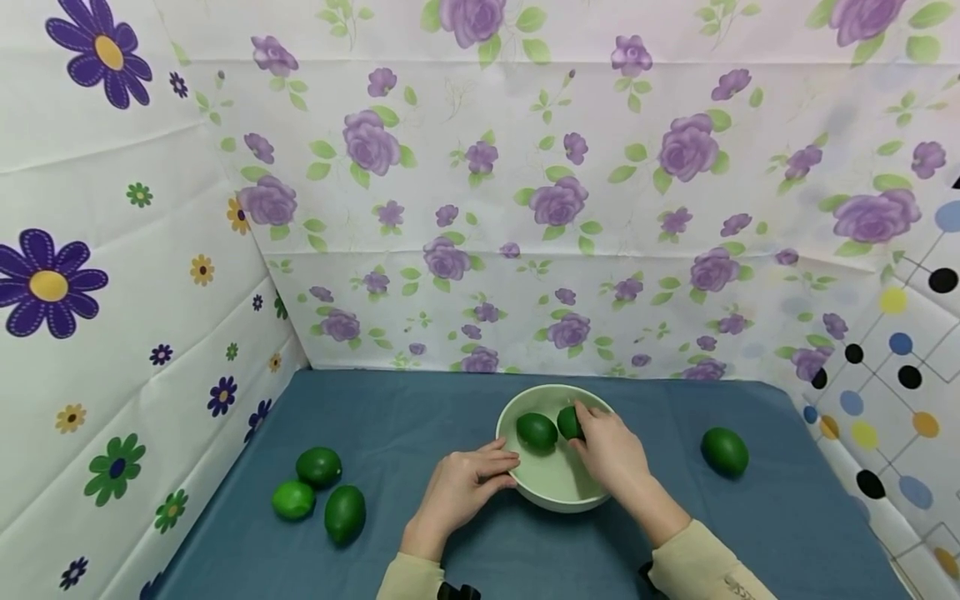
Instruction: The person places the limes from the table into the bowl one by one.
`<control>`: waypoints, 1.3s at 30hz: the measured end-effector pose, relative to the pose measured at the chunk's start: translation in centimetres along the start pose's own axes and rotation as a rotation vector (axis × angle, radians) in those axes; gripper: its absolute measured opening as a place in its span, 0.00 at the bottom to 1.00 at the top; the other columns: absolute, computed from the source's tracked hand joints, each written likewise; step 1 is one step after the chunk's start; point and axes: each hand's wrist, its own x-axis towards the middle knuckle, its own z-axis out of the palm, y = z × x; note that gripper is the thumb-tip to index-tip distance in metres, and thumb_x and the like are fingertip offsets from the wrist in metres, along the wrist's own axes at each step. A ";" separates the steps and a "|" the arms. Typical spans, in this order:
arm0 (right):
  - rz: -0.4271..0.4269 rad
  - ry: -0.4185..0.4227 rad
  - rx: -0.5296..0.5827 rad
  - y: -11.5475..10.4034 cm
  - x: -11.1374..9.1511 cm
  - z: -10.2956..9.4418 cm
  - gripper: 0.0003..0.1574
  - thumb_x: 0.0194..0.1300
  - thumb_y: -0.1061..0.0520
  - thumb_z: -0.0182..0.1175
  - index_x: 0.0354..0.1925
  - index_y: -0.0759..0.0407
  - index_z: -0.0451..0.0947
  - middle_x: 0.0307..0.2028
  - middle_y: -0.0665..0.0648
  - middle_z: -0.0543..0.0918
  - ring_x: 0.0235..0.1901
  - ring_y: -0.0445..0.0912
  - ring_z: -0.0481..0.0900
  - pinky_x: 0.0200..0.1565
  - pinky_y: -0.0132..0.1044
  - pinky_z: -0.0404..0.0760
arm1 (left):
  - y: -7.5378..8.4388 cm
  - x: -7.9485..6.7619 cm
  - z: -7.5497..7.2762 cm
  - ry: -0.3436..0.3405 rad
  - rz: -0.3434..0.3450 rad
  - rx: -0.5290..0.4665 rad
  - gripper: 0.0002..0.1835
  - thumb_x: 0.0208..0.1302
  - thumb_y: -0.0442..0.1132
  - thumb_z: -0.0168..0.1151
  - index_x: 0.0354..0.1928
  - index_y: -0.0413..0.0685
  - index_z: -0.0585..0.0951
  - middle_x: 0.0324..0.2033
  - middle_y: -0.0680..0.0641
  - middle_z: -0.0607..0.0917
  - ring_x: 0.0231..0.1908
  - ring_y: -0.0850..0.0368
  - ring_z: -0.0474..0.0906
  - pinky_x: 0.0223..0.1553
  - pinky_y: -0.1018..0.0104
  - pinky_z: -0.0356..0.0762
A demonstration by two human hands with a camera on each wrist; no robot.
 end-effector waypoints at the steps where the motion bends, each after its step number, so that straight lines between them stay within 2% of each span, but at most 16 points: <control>1: -0.002 0.004 -0.004 0.0 0.0 0.0 0.44 0.68 0.53 0.77 0.75 0.65 0.73 0.61 0.69 0.83 0.57 0.66 0.83 0.46 0.60 0.89 | 0.0 0.0 0.0 0.000 -0.001 0.002 0.19 0.66 0.49 0.75 0.57 0.54 0.92 0.57 0.58 0.89 0.67 0.61 0.78 0.60 0.61 0.84; 6: -0.018 0.023 -0.035 0.0 0.4 0.1 0.44 0.68 0.53 0.77 0.75 0.64 0.74 0.60 0.69 0.83 0.58 0.67 0.82 0.45 0.60 0.89 | -0.1 0.2 0.0 0.004 0.001 0.004 0.19 0.66 0.49 0.75 0.57 0.54 0.92 0.57 0.60 0.89 0.67 0.62 0.78 0.60 0.61 0.84; 12: -0.010 0.002 -0.066 0.0 1.0 0.2 0.44 0.67 0.52 0.78 0.75 0.63 0.74 0.62 0.68 0.83 0.60 0.66 0.80 0.46 0.60 0.89 | -0.2 0.5 0.0 0.006 0.005 0.011 0.20 0.66 0.49 0.74 0.57 0.54 0.92 0.57 0.58 0.89 0.67 0.62 0.78 0.59 0.61 0.85; 31: -0.052 0.031 -0.120 0.0 1.7 1.5 0.42 0.63 0.55 0.81 0.71 0.63 0.78 0.59 0.68 0.85 0.56 0.66 0.81 0.52 0.61 0.87 | -0.2 0.6 -0.1 0.005 0.011 0.013 0.19 0.67 0.49 0.74 0.57 0.54 0.92 0.57 0.60 0.89 0.67 0.60 0.79 0.59 0.61 0.85; 39: -0.051 0.023 -0.110 0.0 1.0 2.0 0.40 0.65 0.54 0.79 0.70 0.64 0.79 0.55 0.69 0.86 0.53 0.66 0.82 0.48 0.61 0.88 | -0.2 -0.2 0.3 0.012 0.009 0.003 0.20 0.65 0.50 0.75 0.57 0.55 0.92 0.57 0.60 0.89 0.66 0.59 0.80 0.58 0.61 0.85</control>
